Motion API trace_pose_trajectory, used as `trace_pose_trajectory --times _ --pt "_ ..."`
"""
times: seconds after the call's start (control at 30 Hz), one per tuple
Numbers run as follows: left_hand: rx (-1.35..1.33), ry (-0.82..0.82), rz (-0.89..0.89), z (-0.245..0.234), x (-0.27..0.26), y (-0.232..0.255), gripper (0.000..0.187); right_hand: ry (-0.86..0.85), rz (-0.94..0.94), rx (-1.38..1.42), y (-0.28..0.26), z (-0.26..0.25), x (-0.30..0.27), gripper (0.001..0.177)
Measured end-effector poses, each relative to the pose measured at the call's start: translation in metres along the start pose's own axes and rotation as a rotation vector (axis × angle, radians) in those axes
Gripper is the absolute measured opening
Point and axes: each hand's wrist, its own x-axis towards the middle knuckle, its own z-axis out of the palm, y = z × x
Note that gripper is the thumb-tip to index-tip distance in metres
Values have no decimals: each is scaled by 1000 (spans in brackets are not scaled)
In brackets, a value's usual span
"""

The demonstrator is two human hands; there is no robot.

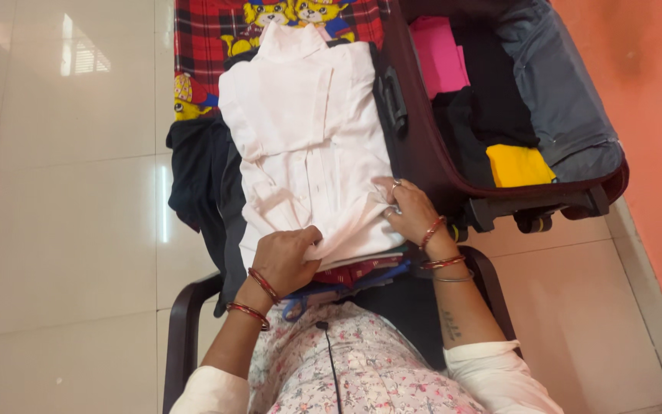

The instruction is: The person folds a black garment and places it into an open suitcase. They then unfold a white shirt, button it up, fold it, and place it into the suitcase. Finally, they pick up a green garment from the pile.

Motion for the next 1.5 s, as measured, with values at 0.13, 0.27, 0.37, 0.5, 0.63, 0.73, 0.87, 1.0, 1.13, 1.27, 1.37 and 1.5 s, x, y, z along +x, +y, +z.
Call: trace_pose_trajectory --times 0.13,0.27,0.37,0.5,0.63,0.73,0.87,1.0,1.13,1.27,1.37,1.5 --pt "8 -256 -16 -17 -1 15 26 -25 -235 -102 -7 -21 -16 33" --pt "121 -472 49 -19 -6 30 26 -22 -516 -121 -30 -59 -36 23" --pt "132 -575 84 -26 -18 36 25 -349 -273 -117 -52 -85 -53 29" --pt "188 -697 -114 -37 -26 38 50 -563 -239 -235 -58 -75 -69 45" --pt "253 -626 -286 -48 -12 21 75 -546 -316 -249 -47 -48 -65 57" --pt "184 -292 -309 -34 -2 -1 65 -568 -130 -238 -48 -44 -53 56" --pt "299 179 -20 8 21 -32 66 -516 -207 -169 -54 -35 -45 55" --pt "371 -134 -258 25 38 -47 34 -575 -34 -304 -54 -34 -42 46" --pt "338 -154 -541 12 58 -78 39 -518 185 -430 -48 -57 -34 45" --pt "459 86 -331 46 98 -127 53 -187 -11 -311 -36 -38 0 55" --pt "475 219 -145 88 148 -155 69 -98 -172 -215 -27 2 44 63" --pt "493 243 -185 117 181 -170 82 -108 -382 -160 -21 53 94 71"
